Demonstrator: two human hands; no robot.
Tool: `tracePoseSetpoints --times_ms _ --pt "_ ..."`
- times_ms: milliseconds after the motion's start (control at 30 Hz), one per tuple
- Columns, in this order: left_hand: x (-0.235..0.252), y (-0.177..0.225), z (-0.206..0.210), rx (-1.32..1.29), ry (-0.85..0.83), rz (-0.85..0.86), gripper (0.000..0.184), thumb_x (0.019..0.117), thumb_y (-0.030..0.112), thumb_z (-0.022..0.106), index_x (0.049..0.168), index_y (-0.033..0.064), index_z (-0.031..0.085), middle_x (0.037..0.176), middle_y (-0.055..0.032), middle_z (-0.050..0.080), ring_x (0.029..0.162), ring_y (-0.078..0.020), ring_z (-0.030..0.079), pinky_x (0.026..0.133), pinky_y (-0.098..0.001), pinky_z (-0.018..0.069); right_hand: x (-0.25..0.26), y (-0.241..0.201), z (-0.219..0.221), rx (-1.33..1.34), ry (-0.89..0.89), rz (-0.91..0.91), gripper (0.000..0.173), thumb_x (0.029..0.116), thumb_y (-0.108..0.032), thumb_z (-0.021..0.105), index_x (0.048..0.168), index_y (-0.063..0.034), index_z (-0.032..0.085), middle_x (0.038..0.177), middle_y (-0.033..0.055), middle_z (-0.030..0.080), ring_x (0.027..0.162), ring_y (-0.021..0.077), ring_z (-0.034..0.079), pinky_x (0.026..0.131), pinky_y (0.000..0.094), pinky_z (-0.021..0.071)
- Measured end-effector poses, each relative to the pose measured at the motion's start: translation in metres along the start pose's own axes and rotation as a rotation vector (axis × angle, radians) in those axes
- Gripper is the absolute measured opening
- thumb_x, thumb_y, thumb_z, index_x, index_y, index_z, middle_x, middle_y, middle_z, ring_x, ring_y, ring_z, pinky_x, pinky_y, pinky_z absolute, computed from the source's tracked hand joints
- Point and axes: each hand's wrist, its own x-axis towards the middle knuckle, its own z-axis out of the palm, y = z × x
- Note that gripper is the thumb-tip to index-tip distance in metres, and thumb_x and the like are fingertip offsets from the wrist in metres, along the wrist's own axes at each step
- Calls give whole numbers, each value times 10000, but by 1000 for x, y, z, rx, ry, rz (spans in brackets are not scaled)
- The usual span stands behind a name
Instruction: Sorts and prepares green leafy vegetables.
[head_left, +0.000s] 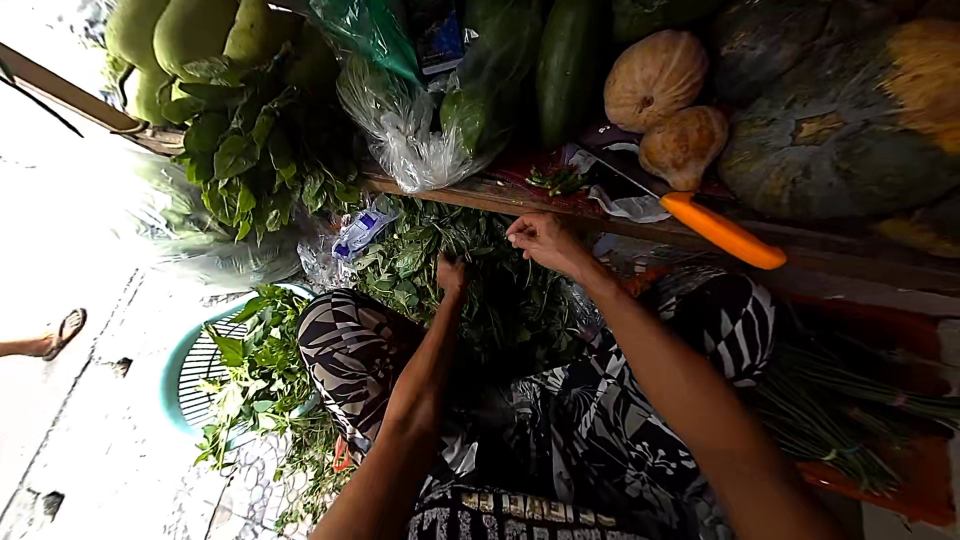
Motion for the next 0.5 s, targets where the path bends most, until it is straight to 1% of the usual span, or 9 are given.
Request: tracePoseSetpoints --times_ms 67,167,233,267,333,367,433,467,500 --pt "-31 6 -1 -277 -10 52 357 1028 138 594 1338 -29 531 1209 -251 629 1085 -346 625 946 -530 504 6 -1 3 -1 3 25 268 1076 -133 512 1248 13 657 1166 207 690 1039 309 685 958 496 523" --pt "-81 15 -14 -441 -135 207 352 1065 89 509 1395 -24 466 1248 -210 604 1084 -245 615 961 -440 505 8 -2 9 0 4 2 331 1088 -146 485 1347 11 619 1276 218 666 1176 327 649 1052 498 469" --pt "-98 21 -23 -455 -255 313 272 1060 50 490 1323 -17 491 1116 -132 610 962 -145 604 885 -354 515 5 -4 10 71 -73 -63 404 1091 -177 505 1439 25 539 1392 232 602 1287 310 596 1122 449 428" --pt "-102 23 -29 -437 -325 354 250 1055 38 493 1298 -19 506 1080 -110 617 931 -121 605 869 -336 520 4 -5 12 139 -108 -107 403 1082 -168 524 1431 32 544 1390 229 603 1271 279 602 1108 411 439" --pt "-106 30 -39 -372 -411 422 255 1045 59 534 1290 -11 530 1063 -97 645 909 -109 629 853 -328 540 3 -6 17 224 -109 -177 297 1051 -137 573 1266 56 641 1221 201 671 1073 196 641 975 358 492" --pt "-108 33 -42 -334 -412 456 284 1040 97 561 1306 5 522 1101 -102 645 938 -123 637 861 -342 545 4 -7 17 247 -88 -184 257 1041 -127 589 1205 57 663 1149 178 682 998 159 635 927 333 501" --pt "-111 39 -51 -280 -375 518 493 1027 214 576 1470 58 427 1414 -156 545 1214 -223 580 996 -437 496 3 -8 13 332 -17 -151 254 1011 -106 636 1193 71 657 1114 171 685 957 137 632 899 321 513" --pt "-110 42 -54 -262 -355 557 550 1028 284 542 1514 84 380 1510 -154 474 1319 -240 523 1052 -450 465 3 -8 11 376 15 -131 285 987 -98 671 1213 73 643 1096 168 686 942 143 634 880 328 521" --pt "-109 47 -56 -252 -338 596 555 1038 345 527 1518 105 385 1522 -135 472 1340 -227 516 1064 -436 464 3 -6 8 402 33 -123 299 961 -89 701 1213 56 629 1041 139 687 899 131 631 834 321 531"
